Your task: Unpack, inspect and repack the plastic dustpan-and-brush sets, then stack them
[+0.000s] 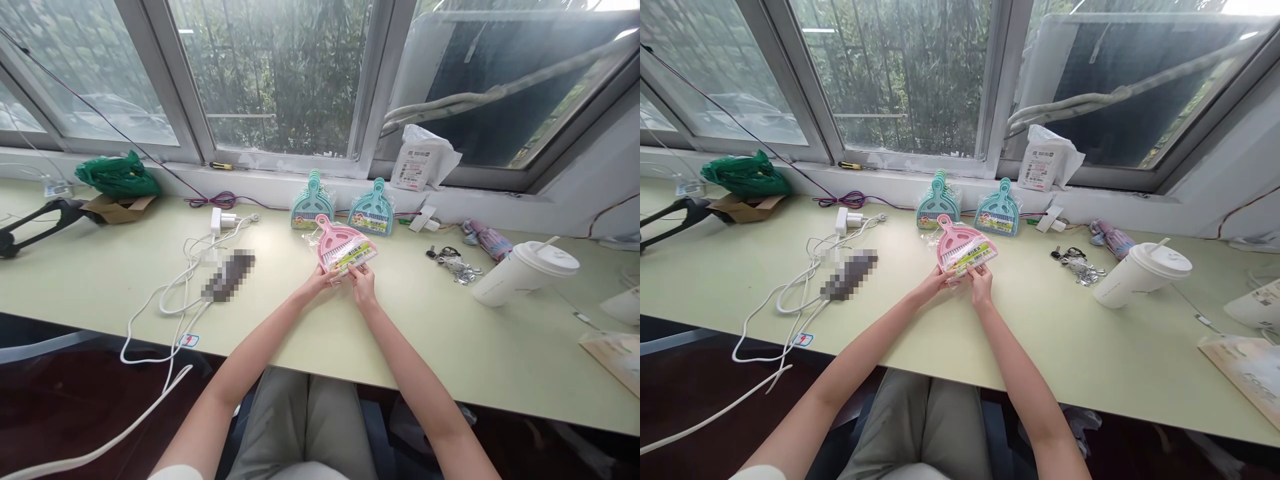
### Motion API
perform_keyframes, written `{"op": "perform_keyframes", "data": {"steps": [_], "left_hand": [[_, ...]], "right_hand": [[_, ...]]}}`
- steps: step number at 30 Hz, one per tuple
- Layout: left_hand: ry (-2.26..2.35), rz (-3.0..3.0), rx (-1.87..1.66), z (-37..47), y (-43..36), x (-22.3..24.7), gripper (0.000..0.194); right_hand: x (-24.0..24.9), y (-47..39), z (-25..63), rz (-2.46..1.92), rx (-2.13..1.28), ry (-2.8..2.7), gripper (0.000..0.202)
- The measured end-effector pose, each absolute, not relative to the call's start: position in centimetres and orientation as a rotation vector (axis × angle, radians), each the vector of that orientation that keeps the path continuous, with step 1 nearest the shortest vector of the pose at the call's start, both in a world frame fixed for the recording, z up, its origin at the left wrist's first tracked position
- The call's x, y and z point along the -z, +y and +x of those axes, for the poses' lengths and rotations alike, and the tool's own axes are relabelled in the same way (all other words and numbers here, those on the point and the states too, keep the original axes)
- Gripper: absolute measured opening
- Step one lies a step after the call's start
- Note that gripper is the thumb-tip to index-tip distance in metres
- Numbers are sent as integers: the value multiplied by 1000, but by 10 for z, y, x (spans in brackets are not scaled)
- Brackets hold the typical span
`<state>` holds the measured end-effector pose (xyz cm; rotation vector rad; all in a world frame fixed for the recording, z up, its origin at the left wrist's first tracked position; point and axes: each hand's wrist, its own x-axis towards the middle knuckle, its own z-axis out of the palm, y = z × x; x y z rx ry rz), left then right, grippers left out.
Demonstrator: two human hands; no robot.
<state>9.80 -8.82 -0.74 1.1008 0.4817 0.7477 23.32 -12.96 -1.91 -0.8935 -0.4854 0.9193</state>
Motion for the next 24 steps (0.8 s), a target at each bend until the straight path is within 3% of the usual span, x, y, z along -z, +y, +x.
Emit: {"op": "perform_keyframes", "data": {"steps": [11,24], "left_hand": [[591,1097,-1000,109,-82,20,62],[536,1370,-999,107,-96,10,64]], "right_hand": [[17,-125,240,-873,-1051,-397,25],[18,-124,258,-894,-1122,-238,31]]}}
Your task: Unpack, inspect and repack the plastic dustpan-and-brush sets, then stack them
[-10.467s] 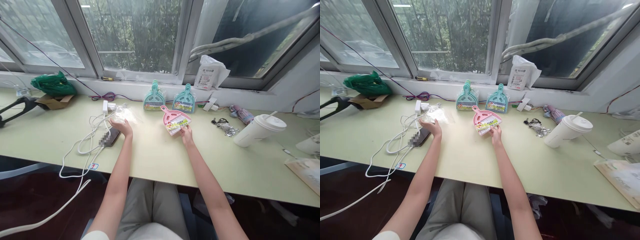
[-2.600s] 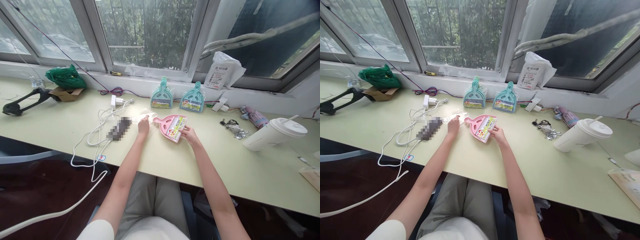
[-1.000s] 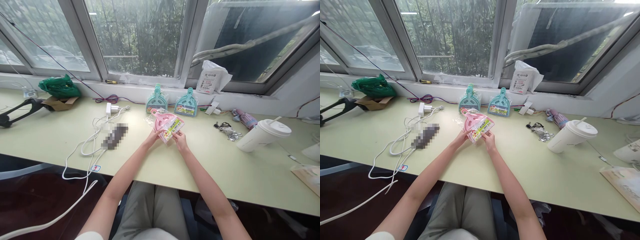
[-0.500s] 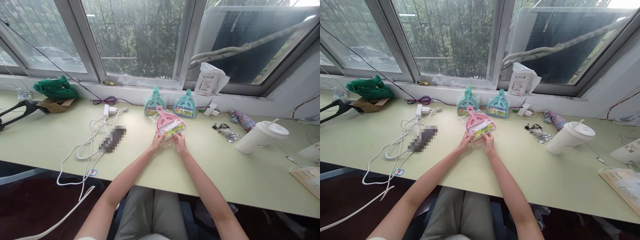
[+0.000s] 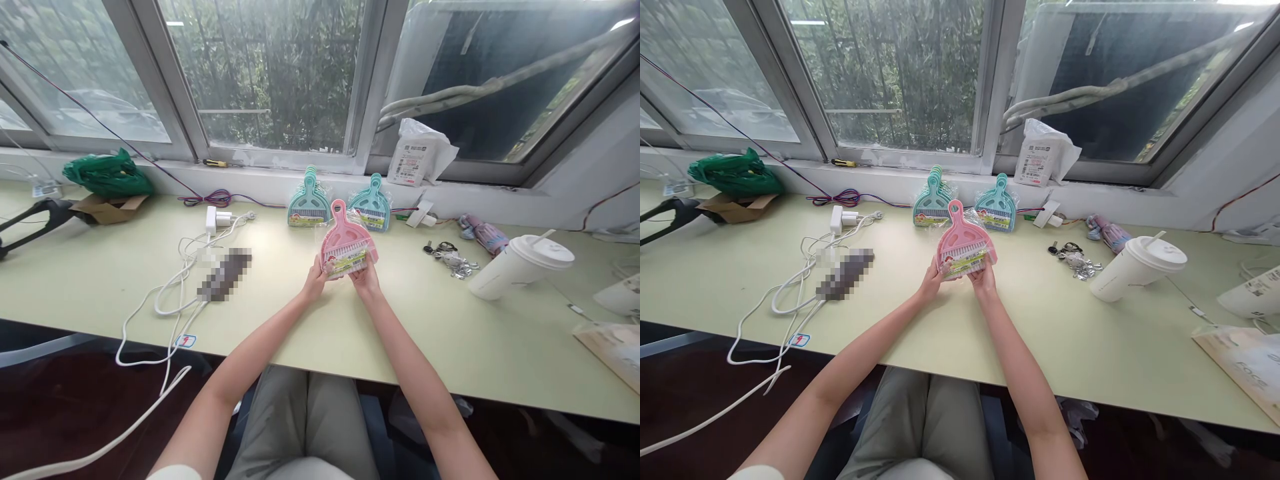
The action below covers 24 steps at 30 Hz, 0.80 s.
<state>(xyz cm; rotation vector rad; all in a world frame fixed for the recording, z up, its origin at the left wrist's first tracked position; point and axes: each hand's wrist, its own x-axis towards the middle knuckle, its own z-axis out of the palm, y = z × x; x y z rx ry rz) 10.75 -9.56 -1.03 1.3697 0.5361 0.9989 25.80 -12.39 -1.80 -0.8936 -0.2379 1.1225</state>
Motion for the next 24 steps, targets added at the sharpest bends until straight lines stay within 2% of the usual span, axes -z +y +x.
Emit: {"op": "perform_keyframes", "data": {"steps": [5,8,11,14,18,21,24], "left_hand": [[547,1356,-1000,99,-90,5,71],[477,1462,-644,87,-84,-1,77],[407,1398,-434,78,-75,-8,65],[464,1237,-707,75,-69,-13,58],[462,1119,-1020,83,-74,-11,71],[414,1111,-943,92,-85,-4,76],[407,1098,-786,99,-91,2,69]], "right_hand": [[16,-125,251,-815,-1119,-427,27],[21,-126,254,-835,-1012,-415,28],[24,-127,258,-856,-940,-406,27],[23,-128,255,-861,-966,-459,33],[20,-130,243,-877,-986,-536,49],[19,-131,241,-874,-899,-509,61],[19,-131,246,-897,-849,-488,53]]}}
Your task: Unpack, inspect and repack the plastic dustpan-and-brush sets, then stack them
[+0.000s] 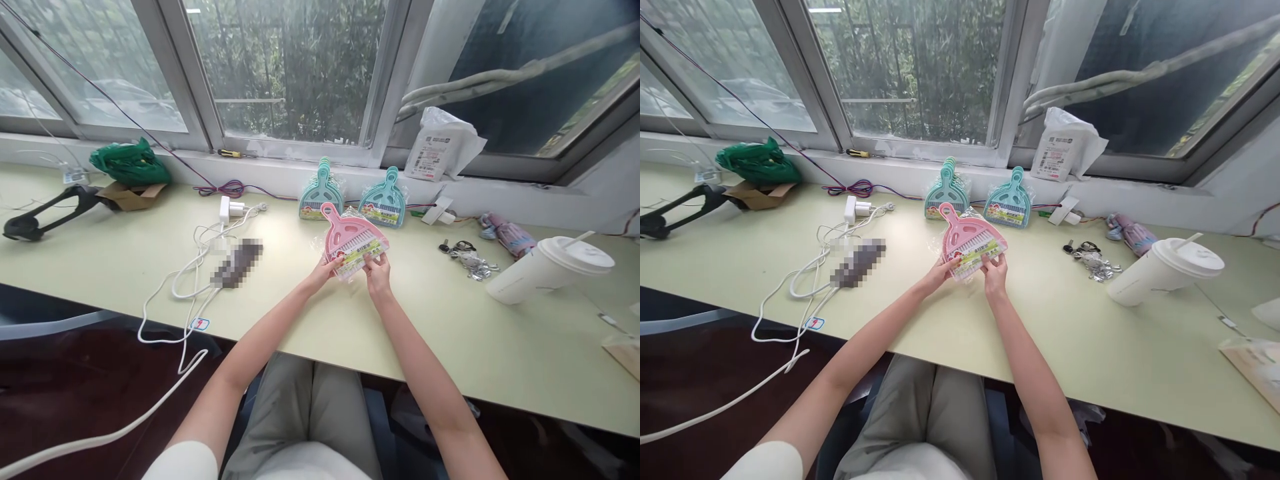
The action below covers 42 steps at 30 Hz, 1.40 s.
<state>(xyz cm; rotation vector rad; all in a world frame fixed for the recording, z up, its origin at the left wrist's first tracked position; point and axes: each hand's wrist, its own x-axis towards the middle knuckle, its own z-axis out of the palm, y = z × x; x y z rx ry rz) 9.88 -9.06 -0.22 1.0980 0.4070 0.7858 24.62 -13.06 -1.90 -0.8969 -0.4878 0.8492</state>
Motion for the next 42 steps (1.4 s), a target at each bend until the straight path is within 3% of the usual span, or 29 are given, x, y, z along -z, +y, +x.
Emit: {"op": "perform_keyframes", "data": {"steps": [6,11,17,27,31,35,40,42], "left_hand": [[461,943,-957,105,-85,9,65],[475,1007,-762,102,-86,10,54],[527,1143,-797,102,-84,10,60],[566,1162,-954,98,-74,8,59],[688,974,-969,79,-55,6,55],[737,829,-900,64,-43,7,48],[669,929,-762,59,-46,7,56],[680,987,-683,58,-48,7,58]], "right_hand": [[18,-129,242,-890,-847,-499,41],[14,-130,240,-883,-811,-516,40],[13,-129,246,-887,-825,-513,38],[17,-129,274,-1128,-1153,-660,31],[7,-140,297,-1371,-660,-989,25],[0,-145,296,-1322,-273,-1313,50],[6,-141,285,-1283,-422,-1225,9],[9,-141,285,-1299,-414,-1166,2]]}}
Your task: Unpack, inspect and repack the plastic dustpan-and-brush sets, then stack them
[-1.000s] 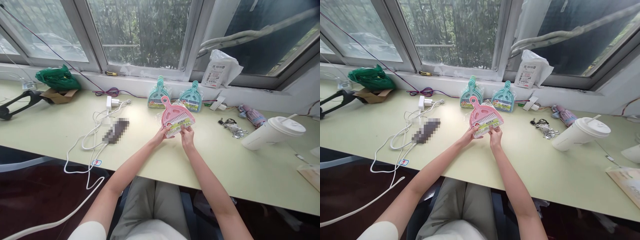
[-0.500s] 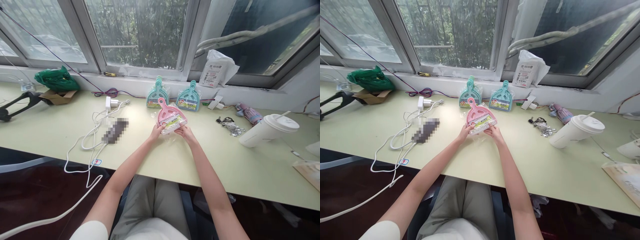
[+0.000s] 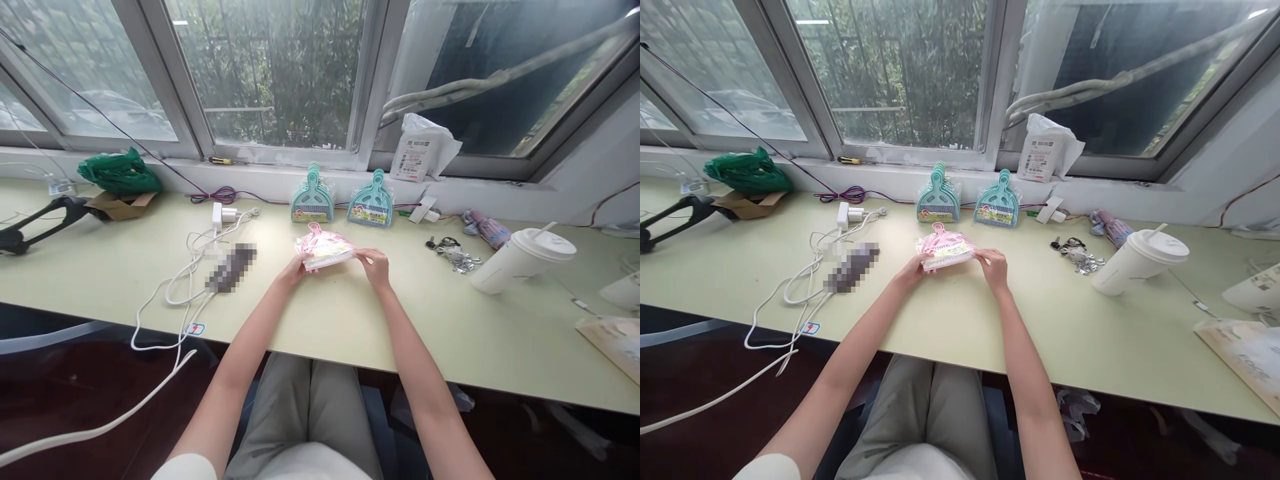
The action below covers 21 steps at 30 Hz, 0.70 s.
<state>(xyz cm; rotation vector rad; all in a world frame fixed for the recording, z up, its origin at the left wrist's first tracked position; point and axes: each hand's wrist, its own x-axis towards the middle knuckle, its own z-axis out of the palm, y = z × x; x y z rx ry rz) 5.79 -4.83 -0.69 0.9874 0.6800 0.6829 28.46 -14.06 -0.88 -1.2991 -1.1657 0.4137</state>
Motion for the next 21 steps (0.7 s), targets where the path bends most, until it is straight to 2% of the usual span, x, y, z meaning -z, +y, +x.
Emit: {"op": "perform_keyframes", "data": {"steps": [6,13,18,21], "left_hand": [[588,1117,-604,54,-50,4,64],[579,1255,-512,55,-65,-12,66],[575,1241,-535,54,-64,-12,64],[564,1227,-486,54,-60,-8,62]], "right_hand": [[14,-140,286,-1358,-278,-1145,3],[21,-134,286,-1524,167,-1221,13],[21,-136,283,-1399,67,-1390,16],[22,-136,283,-1487,79,-1426,15]]}}
